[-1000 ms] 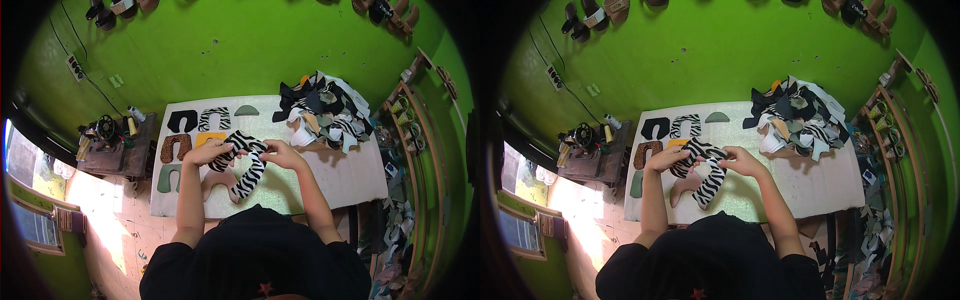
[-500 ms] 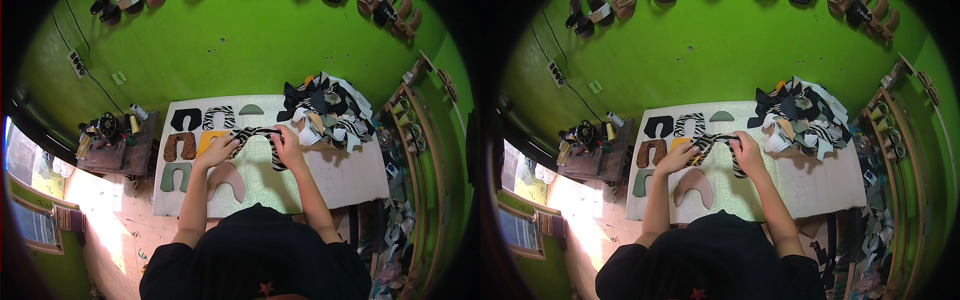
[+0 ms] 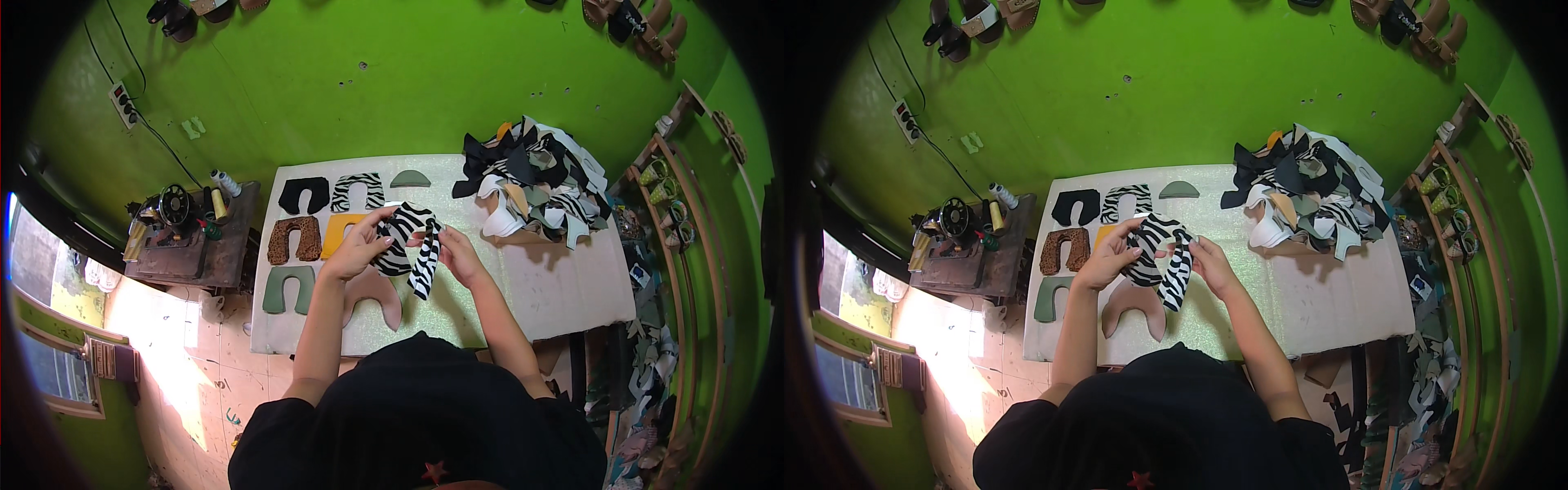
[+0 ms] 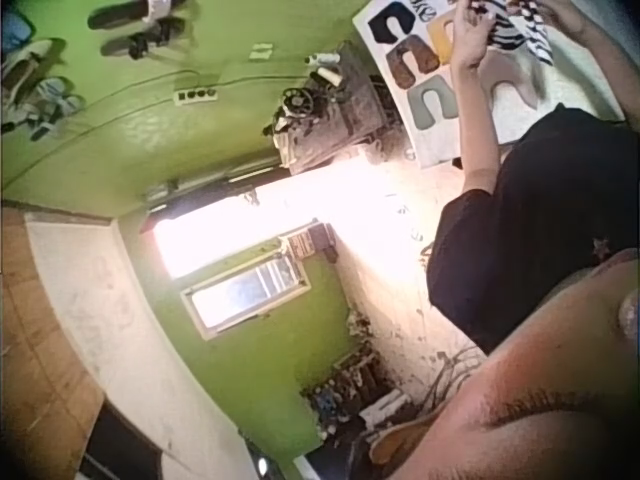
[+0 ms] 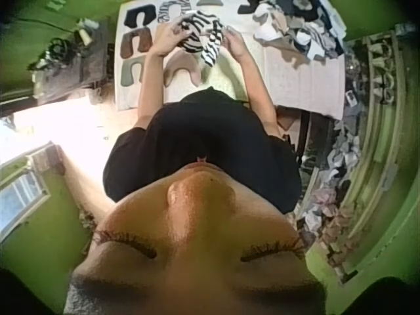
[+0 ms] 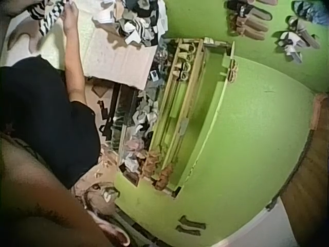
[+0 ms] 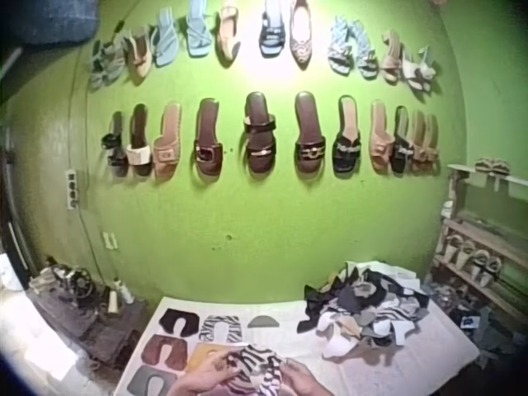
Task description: The recorder is sorting and organizing various patterned and colored leather pieces on a workbench in a workshop.
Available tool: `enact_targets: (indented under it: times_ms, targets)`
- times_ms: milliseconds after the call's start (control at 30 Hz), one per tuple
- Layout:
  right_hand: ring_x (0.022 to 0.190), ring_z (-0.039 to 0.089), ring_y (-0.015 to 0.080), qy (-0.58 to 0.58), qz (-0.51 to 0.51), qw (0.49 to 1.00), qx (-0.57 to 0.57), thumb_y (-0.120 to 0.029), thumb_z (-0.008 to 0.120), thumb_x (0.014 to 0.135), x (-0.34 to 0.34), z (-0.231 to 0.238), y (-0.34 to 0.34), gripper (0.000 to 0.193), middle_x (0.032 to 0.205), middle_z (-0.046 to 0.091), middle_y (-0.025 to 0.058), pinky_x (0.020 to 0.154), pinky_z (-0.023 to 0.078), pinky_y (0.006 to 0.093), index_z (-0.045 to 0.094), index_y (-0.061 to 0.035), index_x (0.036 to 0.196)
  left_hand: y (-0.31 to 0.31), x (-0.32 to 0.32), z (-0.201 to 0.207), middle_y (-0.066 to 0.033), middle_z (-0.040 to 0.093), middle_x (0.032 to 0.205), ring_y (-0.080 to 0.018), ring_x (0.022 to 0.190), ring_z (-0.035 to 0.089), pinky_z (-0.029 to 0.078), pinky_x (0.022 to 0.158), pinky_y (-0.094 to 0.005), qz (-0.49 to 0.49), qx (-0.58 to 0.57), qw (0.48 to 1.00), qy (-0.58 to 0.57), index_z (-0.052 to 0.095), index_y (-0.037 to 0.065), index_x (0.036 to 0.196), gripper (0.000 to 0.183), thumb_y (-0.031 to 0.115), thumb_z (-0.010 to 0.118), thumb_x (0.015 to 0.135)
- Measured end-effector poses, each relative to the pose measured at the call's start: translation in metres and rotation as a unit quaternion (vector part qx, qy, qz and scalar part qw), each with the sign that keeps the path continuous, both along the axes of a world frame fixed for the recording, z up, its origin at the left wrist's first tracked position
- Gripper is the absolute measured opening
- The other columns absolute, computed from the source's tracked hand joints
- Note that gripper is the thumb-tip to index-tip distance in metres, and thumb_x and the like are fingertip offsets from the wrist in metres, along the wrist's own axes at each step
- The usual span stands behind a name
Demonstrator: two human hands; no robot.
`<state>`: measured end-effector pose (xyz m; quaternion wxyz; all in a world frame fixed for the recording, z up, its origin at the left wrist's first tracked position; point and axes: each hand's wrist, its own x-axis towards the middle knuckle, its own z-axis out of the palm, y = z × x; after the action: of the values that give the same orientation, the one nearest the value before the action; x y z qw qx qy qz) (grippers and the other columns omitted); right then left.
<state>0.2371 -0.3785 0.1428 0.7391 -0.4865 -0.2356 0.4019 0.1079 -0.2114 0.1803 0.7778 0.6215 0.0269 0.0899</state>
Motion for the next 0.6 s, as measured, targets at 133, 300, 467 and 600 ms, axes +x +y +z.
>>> enact_targets:
  times_ms: [133,300,467,600]
  targets:
    - [0.068,0.053,0.0077,-0.029,-0.014,0.999,-0.035,-0.021,0.046,0.089,0.011,-0.001,-0.005,0.023,0.080,0.058,0.0047,0.063,0.043,0.0216,0.050,-0.0004,0.099,-0.009,-0.001,0.018,-0.0077,0.051,0.110,-0.0140,0.096,0.054,0.044,0.081,-0.0258,0.049,0.039,0.997,-0.044,0.025,0.006,0.131,0.061,-0.003,0.053,0.077]
    - [0.060,0.045,0.0025,-0.224,-0.129,0.963,-0.073,-0.020,0.056,0.083,0.014,-0.004,-0.003,0.022,0.070,0.055,0.0003,0.052,0.037,0.0185,0.048,-0.0001,0.086,-0.003,-0.009,0.019,-0.0126,0.054,0.109,-0.0203,0.092,0.059,0.046,0.080,-0.0287,-0.004,0.013,1.000,0.016,0.019,0.007,0.134,0.068,-0.002,0.054,0.077]
    - [0.054,0.048,0.0154,-0.353,-0.127,0.916,-0.145,-0.026,0.056,0.082,0.000,0.012,-0.003,0.029,0.059,0.051,0.0135,0.053,0.040,0.0295,0.046,0.0016,0.081,0.000,-0.010,0.012,-0.0102,0.061,0.094,-0.0137,0.085,0.058,0.045,0.074,-0.0239,-0.001,0.038,0.992,0.124,0.041,0.001,0.121,0.039,0.011,0.051,0.085]
    - [0.053,0.047,0.0133,-0.375,-0.133,0.907,-0.137,-0.022,0.059,0.079,-0.004,0.012,-0.001,0.027,0.058,0.052,0.0119,0.052,0.039,0.0283,0.047,0.0017,0.076,0.005,-0.010,-0.002,-0.0072,0.063,0.085,-0.0110,0.075,0.057,0.045,0.068,-0.0213,-0.038,0.039,0.986,0.155,0.055,-0.001,0.106,0.035,0.029,0.045,0.089]
